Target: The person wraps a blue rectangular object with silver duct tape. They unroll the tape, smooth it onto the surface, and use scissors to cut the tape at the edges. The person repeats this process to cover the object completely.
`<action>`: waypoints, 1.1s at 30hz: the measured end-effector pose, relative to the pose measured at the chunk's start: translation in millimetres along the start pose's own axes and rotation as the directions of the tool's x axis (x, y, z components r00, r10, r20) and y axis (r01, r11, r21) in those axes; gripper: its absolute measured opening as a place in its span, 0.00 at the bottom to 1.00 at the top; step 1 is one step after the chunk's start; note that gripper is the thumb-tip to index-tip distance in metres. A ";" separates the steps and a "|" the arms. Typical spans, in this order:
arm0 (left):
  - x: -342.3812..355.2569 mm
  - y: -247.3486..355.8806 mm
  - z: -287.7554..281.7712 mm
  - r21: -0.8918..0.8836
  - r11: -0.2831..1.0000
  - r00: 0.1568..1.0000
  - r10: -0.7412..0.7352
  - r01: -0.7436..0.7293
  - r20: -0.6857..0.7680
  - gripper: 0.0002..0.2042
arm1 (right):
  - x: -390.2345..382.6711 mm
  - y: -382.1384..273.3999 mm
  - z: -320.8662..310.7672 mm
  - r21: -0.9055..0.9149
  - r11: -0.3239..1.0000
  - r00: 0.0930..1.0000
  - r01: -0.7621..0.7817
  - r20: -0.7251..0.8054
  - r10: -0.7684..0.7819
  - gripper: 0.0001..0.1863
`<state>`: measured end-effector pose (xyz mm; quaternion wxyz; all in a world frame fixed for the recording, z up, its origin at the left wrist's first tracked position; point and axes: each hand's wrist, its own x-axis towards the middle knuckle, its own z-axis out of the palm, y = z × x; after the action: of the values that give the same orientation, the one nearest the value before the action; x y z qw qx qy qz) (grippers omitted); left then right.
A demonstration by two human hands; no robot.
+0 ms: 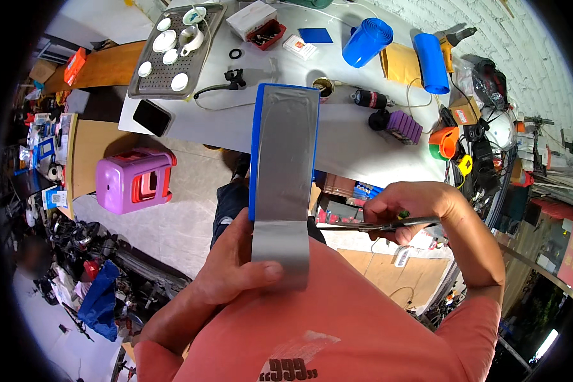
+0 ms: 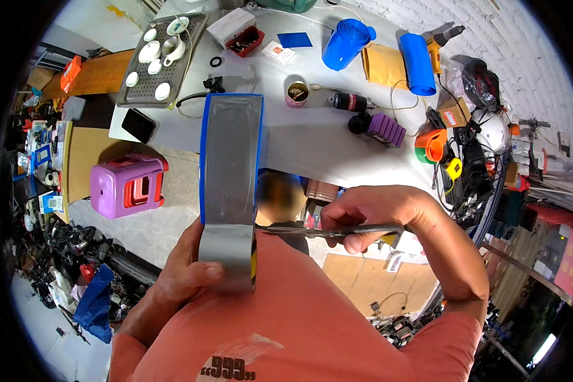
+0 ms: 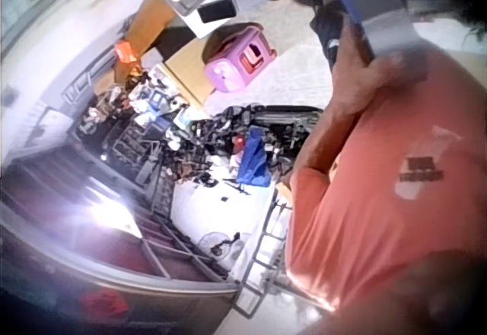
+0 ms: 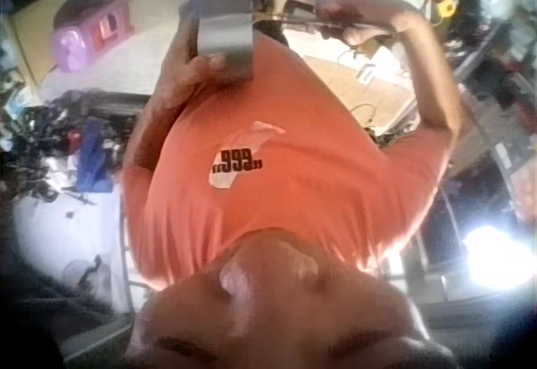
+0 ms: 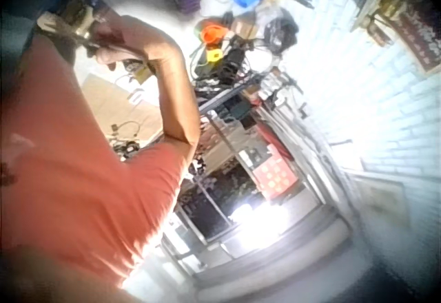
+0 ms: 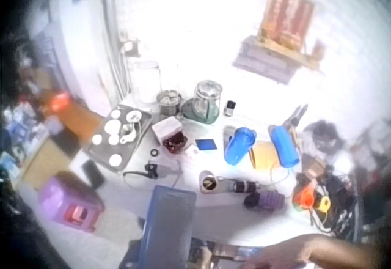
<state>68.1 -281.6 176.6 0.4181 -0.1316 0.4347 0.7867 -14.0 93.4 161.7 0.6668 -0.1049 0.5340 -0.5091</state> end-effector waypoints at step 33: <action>-16.9 18.7 17.1 -0.043 0.986 0.986 -0.160 0.159 -0.043 0.44 | 52.3 2.1 -3.0 0.031 0.995 0.986 0.099 0.135 -0.102 0.49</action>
<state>66.7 -282.4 207.1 0.4669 -0.1924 0.4168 0.7558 -19.8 54.2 127.3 0.6765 -0.1584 0.4750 -0.5400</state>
